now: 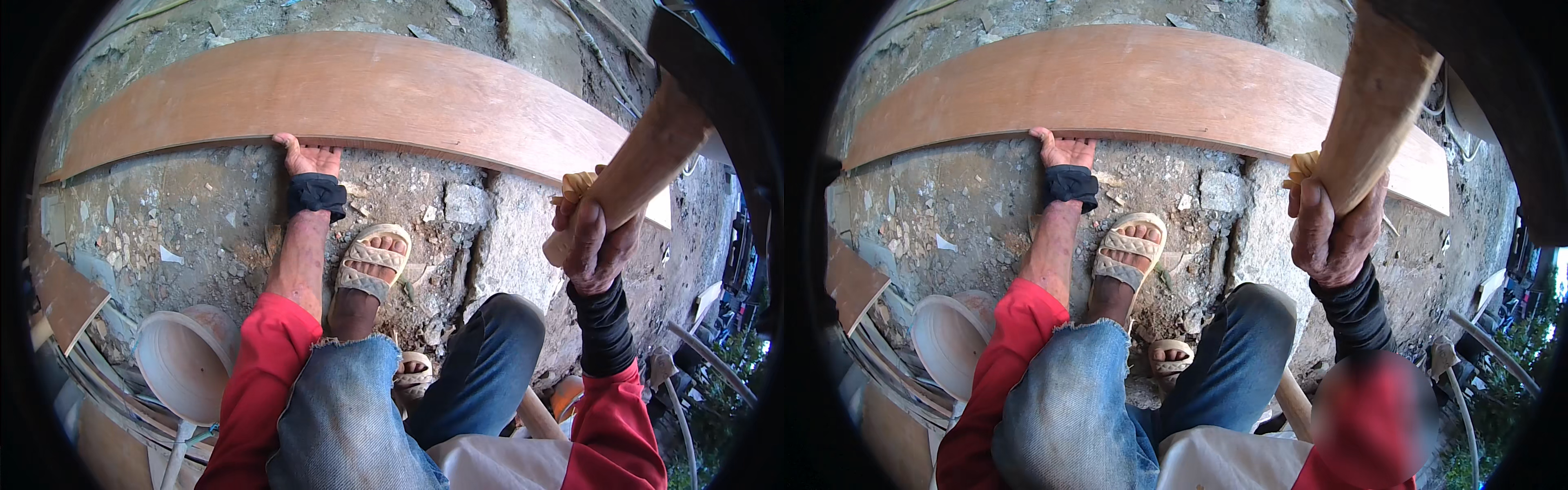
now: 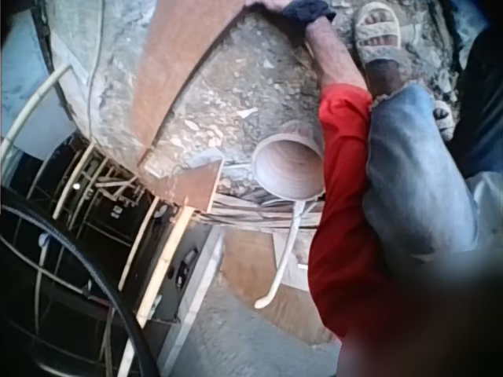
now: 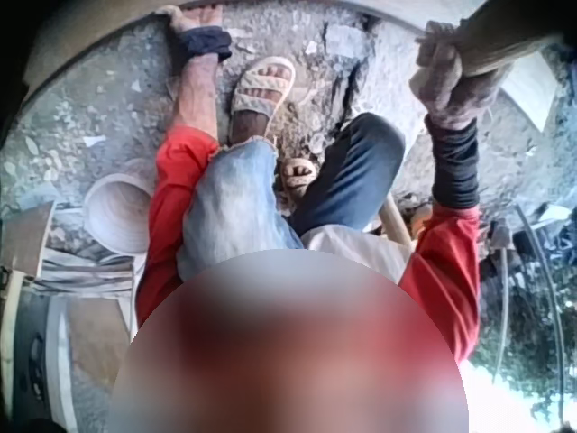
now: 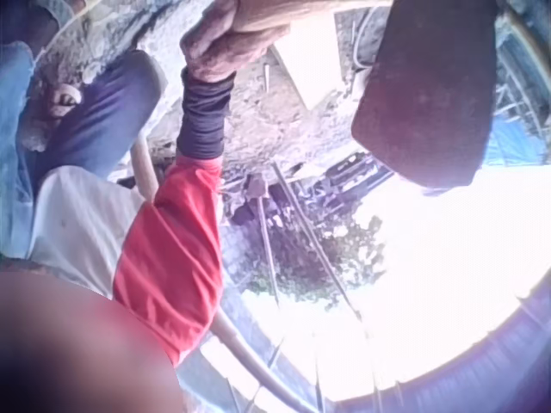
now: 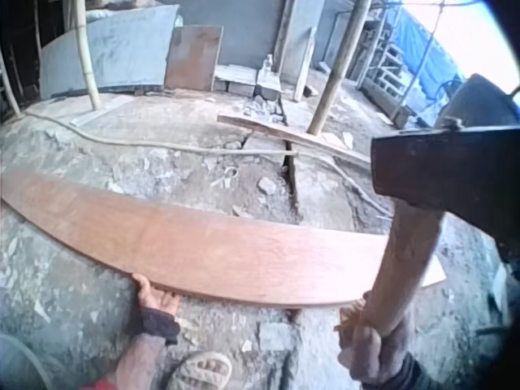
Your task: The person uses a chisel and hammer to carve and shape a wooden plank. They repeatedly strike the chisel to remove wood shavings and occasionally wipe the plank with a cloth.
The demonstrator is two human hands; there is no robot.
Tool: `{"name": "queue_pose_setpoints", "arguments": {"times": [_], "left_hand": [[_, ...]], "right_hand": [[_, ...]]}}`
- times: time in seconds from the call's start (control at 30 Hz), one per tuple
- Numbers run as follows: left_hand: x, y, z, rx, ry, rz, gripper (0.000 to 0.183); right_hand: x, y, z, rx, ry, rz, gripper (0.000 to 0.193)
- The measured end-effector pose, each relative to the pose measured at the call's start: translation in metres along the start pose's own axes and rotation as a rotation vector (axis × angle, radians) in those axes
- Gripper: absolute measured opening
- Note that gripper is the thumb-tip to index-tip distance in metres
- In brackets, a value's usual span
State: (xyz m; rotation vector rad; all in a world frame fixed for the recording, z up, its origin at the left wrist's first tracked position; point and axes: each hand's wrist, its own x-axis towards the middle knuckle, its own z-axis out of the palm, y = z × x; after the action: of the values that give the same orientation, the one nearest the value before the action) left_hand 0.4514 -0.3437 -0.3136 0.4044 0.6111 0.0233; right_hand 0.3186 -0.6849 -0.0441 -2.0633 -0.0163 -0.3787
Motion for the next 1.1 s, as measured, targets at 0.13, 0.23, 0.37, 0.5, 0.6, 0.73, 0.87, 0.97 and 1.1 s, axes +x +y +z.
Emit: {"name": "queue_pose_setpoints", "arguments": {"times": [0.13,0.23,0.37,0.5,0.6,0.73,0.87,0.97,1.1], "left_hand": [[-0.004,0.0,0.004,0.0,0.058,0.005,0.122],[-0.004,0.0,0.009,-0.002,0.014,0.01,0.123],[-0.002,0.002,0.007,0.019,0.009,0.001,0.125],[-0.001,0.002,0.002,0.036,0.014,-0.009,0.127],[-0.002,0.002,0.004,0.034,0.041,-0.007,0.128],[-0.007,0.001,0.007,0.028,-0.014,0.016,0.131],[-0.006,0.002,0.005,0.02,0.016,0.017,0.13],[-0.003,0.005,0.003,0.027,-0.005,-0.024,0.132],[-0.002,0.004,0.004,0.006,0.036,-0.02,0.128]], "right_hand": [[-0.028,0.041,0.018,-0.283,-0.321,0.047,0.041],[-0.032,0.062,0.019,-0.557,-0.646,0.246,0.033],[-0.019,0.034,0.003,-0.399,-0.488,0.119,0.034],[-0.009,0.009,-0.004,-0.118,-0.104,-0.074,0.048],[-0.019,0.036,0.014,0.31,-0.037,-0.099,0.053],[-0.034,0.075,0.017,-0.531,-0.653,0.296,0.029],[-0.03,0.062,0.007,-0.466,-0.52,0.183,0.032],[-0.02,0.039,0.002,-0.309,-0.319,0.117,0.031],[-0.025,0.042,0.013,-0.186,-0.259,0.123,0.033]]}}
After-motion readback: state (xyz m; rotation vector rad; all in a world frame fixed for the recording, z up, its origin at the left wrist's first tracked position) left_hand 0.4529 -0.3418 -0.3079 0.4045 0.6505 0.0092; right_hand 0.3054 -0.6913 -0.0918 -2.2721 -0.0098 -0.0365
